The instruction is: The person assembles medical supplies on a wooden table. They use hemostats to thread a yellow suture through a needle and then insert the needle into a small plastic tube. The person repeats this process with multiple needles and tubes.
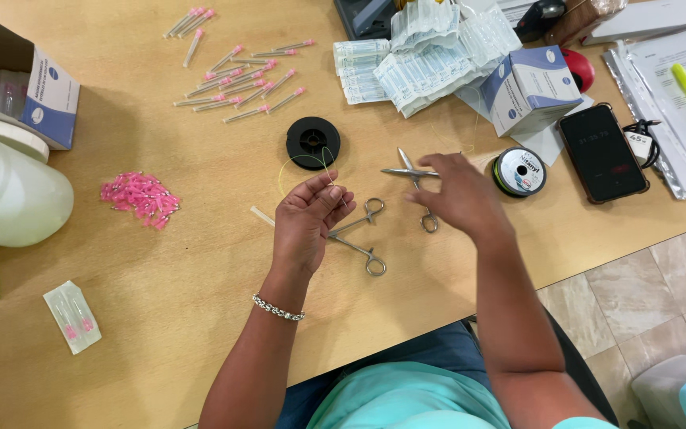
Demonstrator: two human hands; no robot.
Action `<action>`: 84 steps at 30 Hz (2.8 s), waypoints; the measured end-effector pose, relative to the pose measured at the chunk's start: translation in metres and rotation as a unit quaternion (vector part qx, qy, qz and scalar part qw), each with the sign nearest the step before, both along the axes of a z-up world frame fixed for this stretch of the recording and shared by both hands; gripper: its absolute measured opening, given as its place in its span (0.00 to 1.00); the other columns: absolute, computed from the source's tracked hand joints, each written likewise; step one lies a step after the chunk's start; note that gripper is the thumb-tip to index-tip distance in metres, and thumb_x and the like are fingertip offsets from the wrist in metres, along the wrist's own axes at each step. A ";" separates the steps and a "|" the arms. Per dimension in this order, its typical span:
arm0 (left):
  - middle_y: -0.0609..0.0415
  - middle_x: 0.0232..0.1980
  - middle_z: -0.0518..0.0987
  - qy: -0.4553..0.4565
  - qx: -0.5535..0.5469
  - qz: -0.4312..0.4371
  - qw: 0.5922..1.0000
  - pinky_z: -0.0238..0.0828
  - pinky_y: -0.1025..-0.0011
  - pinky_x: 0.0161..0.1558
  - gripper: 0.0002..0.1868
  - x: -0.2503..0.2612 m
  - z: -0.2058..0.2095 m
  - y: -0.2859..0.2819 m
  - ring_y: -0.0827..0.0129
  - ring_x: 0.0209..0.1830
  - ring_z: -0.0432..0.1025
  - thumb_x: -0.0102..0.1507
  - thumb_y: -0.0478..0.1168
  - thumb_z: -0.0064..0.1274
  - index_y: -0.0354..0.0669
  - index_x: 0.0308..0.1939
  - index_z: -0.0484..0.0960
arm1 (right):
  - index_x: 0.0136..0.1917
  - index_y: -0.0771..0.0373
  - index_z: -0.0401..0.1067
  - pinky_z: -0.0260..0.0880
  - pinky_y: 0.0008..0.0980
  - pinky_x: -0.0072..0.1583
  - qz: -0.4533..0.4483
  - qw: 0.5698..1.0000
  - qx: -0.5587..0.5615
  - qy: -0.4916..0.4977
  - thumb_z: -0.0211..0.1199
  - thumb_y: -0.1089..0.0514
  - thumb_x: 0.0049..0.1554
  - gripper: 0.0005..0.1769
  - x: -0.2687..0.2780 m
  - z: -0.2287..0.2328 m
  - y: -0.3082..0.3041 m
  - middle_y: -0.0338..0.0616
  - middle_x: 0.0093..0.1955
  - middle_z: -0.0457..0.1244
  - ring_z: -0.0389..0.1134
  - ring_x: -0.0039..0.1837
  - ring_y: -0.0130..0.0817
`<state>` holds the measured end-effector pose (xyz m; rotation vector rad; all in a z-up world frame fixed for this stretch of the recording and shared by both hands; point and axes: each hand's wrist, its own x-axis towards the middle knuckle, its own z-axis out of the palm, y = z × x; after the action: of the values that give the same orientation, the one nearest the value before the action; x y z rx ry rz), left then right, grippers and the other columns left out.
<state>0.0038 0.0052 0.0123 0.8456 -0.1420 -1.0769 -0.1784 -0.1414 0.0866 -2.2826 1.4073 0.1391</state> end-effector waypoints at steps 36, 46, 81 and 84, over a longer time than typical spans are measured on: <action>0.42 0.34 0.85 -0.026 0.053 -0.039 0.998 0.87 0.66 0.33 0.10 0.027 0.006 0.033 0.57 0.31 0.84 0.59 0.27 0.64 0.26 0.42 0.82 | 0.47 0.58 0.79 0.66 0.19 0.40 0.043 0.831 0.275 -0.481 0.66 0.56 0.62 0.05 0.100 -0.030 0.061 0.39 0.37 0.69 0.71 0.40 0.25; 0.44 0.33 0.84 -0.012 0.056 -0.030 0.998 0.87 0.65 0.32 0.10 0.024 0.014 0.034 0.56 0.30 0.83 0.58 0.26 0.65 0.26 0.41 0.81 | 0.47 0.61 0.78 0.66 0.19 0.40 0.039 0.825 0.285 -0.487 0.67 0.59 0.61 0.04 0.099 -0.046 0.054 0.39 0.38 0.69 0.72 0.40 0.25; 0.42 0.34 0.85 -0.022 0.054 -0.046 0.997 0.87 0.65 0.33 0.10 0.025 0.013 0.035 0.54 0.31 0.83 0.58 0.26 0.65 0.26 0.41 0.81 | 0.46 0.60 0.76 0.66 0.18 0.39 0.033 0.815 0.290 -0.500 0.67 0.58 0.60 0.04 0.099 -0.048 0.055 0.40 0.38 0.68 0.70 0.39 0.24; 0.42 0.34 0.85 -0.023 0.058 -0.045 0.997 0.87 0.64 0.33 0.10 0.025 0.014 0.036 0.54 0.31 0.83 0.58 0.26 0.65 0.26 0.41 0.81 | 0.46 0.60 0.76 0.66 0.18 0.39 0.028 0.813 0.290 -0.504 0.67 0.57 0.60 0.05 0.099 -0.050 0.056 0.41 0.38 0.68 0.71 0.39 0.24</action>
<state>0.0292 0.0413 0.0260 0.9773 -0.1584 -1.1591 -0.0793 -0.0852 0.0368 -1.4534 0.5911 -0.4969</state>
